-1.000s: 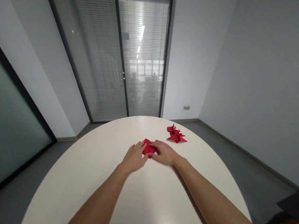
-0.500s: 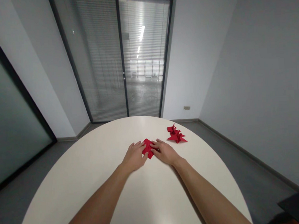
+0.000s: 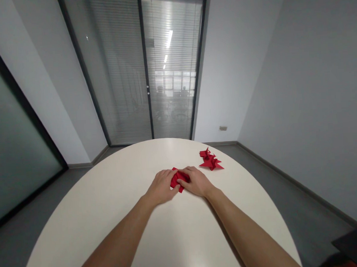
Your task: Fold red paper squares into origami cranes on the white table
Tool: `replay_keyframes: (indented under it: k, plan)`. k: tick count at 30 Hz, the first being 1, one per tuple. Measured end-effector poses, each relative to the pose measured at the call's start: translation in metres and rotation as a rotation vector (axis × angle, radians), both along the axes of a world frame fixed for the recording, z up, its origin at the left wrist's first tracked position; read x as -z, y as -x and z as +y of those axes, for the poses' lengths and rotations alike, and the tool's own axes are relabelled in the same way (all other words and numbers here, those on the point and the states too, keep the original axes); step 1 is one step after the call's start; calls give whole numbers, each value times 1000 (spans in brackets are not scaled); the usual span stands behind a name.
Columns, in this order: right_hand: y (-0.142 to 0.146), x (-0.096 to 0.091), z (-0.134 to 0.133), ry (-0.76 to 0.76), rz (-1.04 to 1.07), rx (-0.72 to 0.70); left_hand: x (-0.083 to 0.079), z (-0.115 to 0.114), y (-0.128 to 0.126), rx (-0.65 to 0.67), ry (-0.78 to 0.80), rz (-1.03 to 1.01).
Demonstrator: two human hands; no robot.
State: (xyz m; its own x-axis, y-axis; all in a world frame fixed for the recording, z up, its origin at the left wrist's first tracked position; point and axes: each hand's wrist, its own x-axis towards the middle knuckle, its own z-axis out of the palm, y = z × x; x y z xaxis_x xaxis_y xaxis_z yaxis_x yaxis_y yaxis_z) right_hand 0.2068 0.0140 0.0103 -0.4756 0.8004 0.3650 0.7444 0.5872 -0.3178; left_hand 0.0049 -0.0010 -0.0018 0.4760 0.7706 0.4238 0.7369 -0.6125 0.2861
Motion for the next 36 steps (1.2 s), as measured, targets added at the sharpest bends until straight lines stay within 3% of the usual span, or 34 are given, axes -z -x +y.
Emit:
replay_keyframes:
  k: [36]
  plan:
    - [5, 1, -2, 32, -15, 60, 6, 9, 1, -104, 118, -188]
